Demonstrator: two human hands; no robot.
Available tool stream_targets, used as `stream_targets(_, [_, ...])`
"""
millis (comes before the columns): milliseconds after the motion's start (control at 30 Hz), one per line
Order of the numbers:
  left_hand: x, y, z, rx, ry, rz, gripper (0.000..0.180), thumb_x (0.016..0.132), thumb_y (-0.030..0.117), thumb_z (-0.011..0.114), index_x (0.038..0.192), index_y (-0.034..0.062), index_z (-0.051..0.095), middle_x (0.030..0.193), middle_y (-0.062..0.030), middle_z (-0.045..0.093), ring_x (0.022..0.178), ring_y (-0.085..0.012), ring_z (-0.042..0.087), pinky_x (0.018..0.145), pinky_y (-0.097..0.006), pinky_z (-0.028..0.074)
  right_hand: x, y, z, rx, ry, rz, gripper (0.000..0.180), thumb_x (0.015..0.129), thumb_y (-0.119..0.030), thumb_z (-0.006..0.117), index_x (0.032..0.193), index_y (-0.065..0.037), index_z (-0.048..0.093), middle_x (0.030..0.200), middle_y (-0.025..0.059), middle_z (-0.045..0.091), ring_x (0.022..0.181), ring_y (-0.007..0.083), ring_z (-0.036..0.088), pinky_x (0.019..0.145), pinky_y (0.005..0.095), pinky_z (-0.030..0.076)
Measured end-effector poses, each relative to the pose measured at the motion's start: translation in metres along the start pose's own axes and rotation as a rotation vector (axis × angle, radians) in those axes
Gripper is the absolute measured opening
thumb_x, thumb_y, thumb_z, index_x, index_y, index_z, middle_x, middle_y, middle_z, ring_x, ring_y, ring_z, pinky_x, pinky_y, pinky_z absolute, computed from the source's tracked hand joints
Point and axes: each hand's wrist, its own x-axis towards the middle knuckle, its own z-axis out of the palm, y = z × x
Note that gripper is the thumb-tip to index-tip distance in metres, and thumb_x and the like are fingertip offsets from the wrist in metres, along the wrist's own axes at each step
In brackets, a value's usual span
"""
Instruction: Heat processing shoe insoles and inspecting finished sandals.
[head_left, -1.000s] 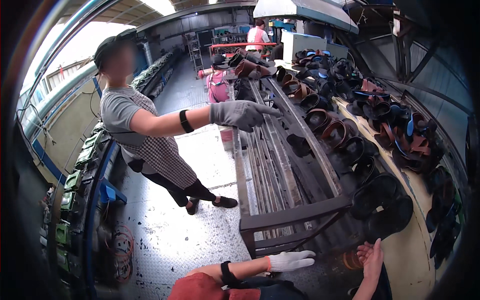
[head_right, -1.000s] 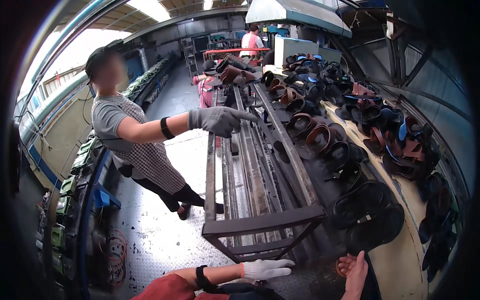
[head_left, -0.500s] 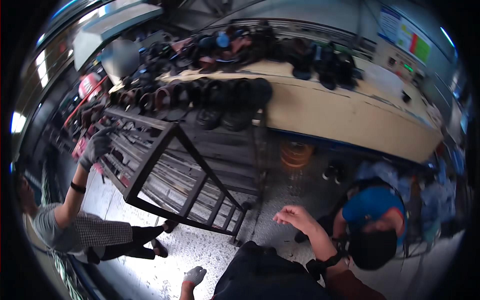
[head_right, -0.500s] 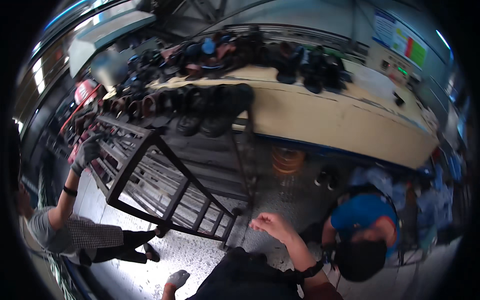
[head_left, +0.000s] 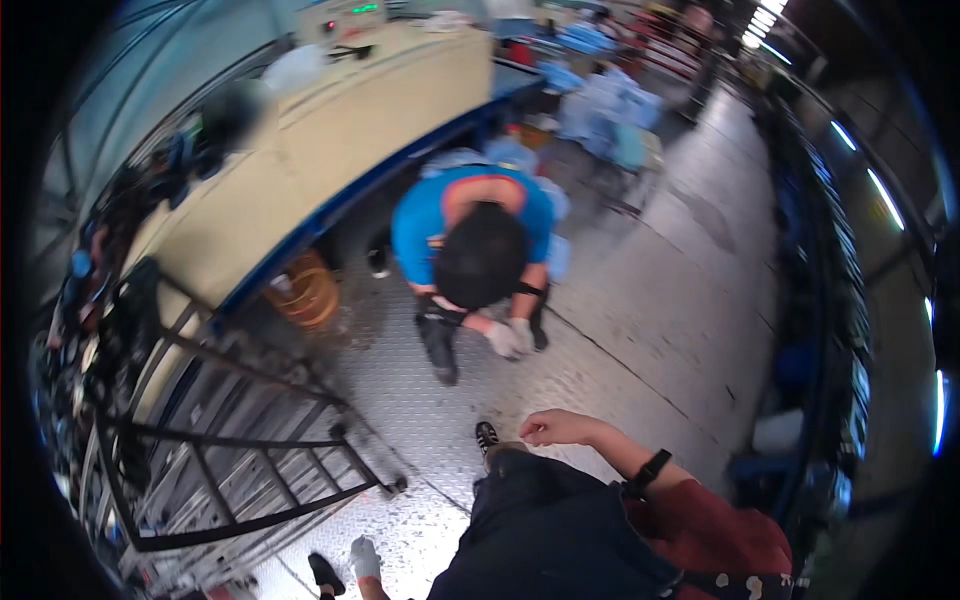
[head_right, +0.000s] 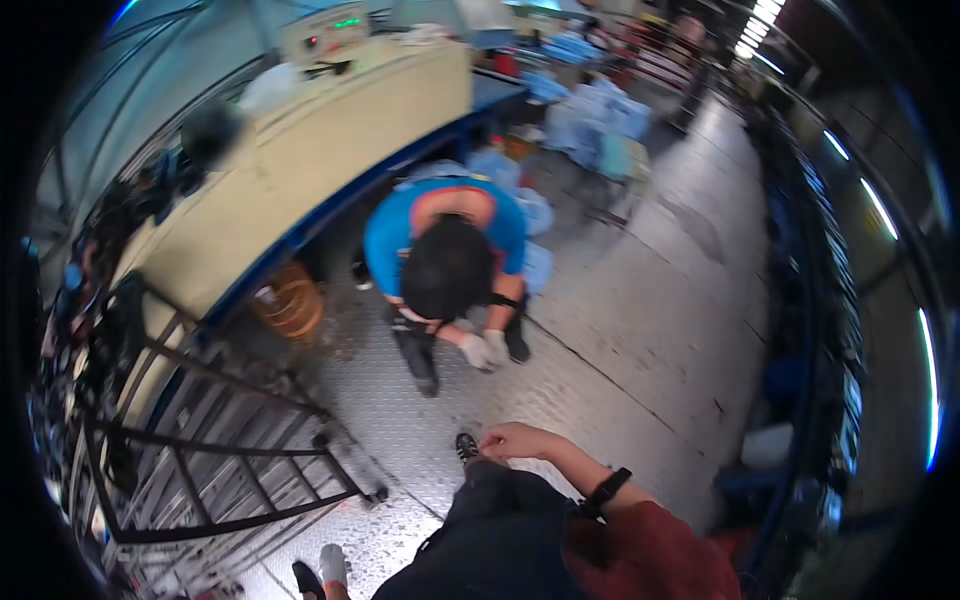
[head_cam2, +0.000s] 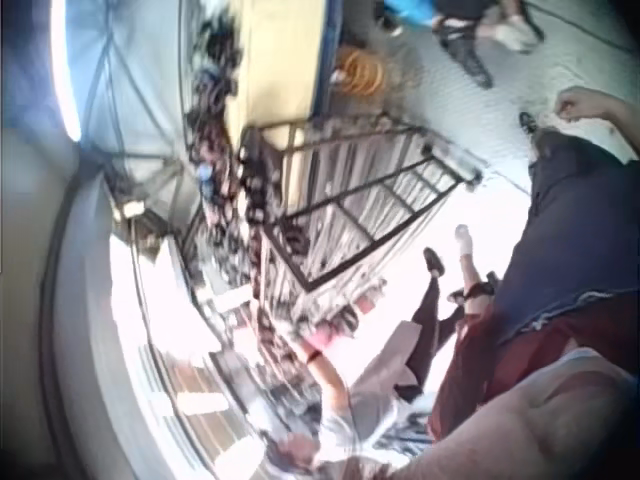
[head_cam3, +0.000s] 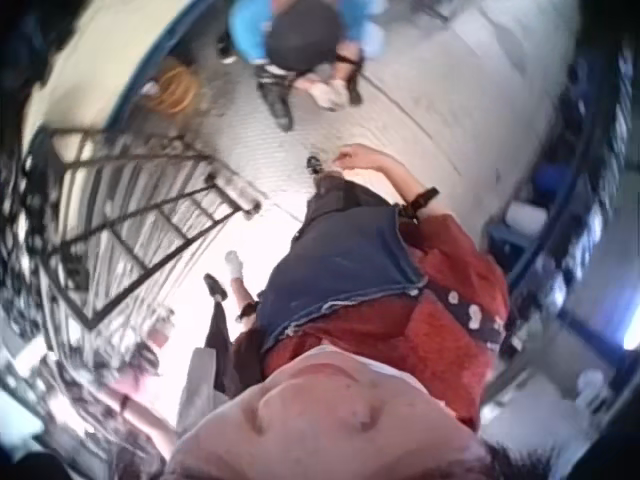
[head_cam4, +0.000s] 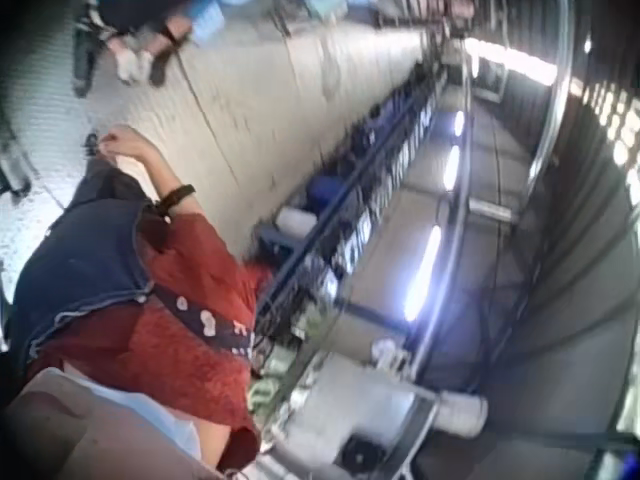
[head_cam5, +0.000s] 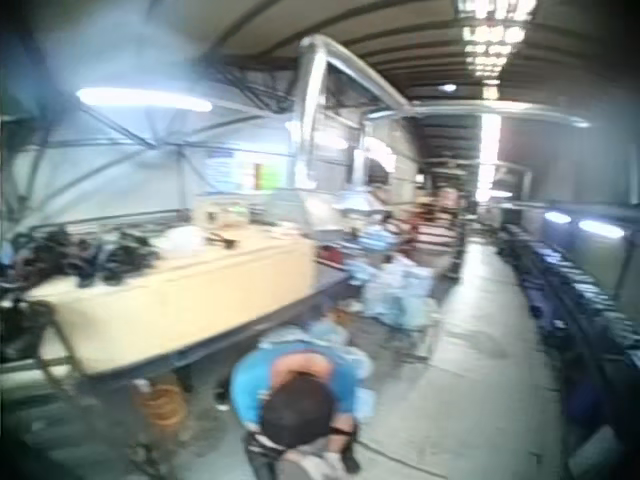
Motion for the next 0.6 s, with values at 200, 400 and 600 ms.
stream_targets(200, [-0.052, -0.058, 0.065, 0.667, -0.509, -0.171, 0.038, 0.095, 0.032, 0.040, 0.097, 0.0019, 0.064, 0.098, -0.0170, 0.068, 0.097, -0.0307, 0.065, 0.080, -0.045, 0.052, -0.072, 0.083, -0.038, 0.316, 0.121, -0.020, 0.030, 0.092, -0.025, 0.061, 0.115, -0.005, 0.061, 0.103, 0.0029, 0.062, 0.091, 0.0108, 0.059, 0.079, 0.0257, 0.049])
stream_targets(400, [-0.095, 0.002, 0.168, 0.853, -0.580, -0.096, 0.043, 0.093, 0.035, 0.040, 0.107, 0.0000, 0.062, 0.106, -0.0217, 0.064, 0.103, -0.0362, 0.061, 0.090, -0.046, 0.046, -0.187, 0.185, -0.112, 0.526, 0.514, -0.033, 0.031, 0.093, -0.027, 0.060, 0.112, -0.003, 0.062, 0.101, 0.0050, 0.066, 0.087, 0.0120, 0.062, 0.078, 0.0269, 0.051])
stream_targets(600, [-0.078, 0.123, 0.304, 1.077, -0.455, 0.397, 0.051, 0.092, 0.038, 0.040, 0.117, -0.0020, 0.059, 0.114, -0.0264, 0.061, 0.109, -0.0416, 0.058, 0.100, -0.046, 0.041, -0.318, 0.287, -0.219, 0.613, 0.773, 0.029, 0.030, 0.093, -0.030, 0.060, 0.110, -0.005, 0.062, 0.101, 0.0031, 0.066, 0.086, 0.0113, 0.061, 0.079, 0.0264, 0.050])
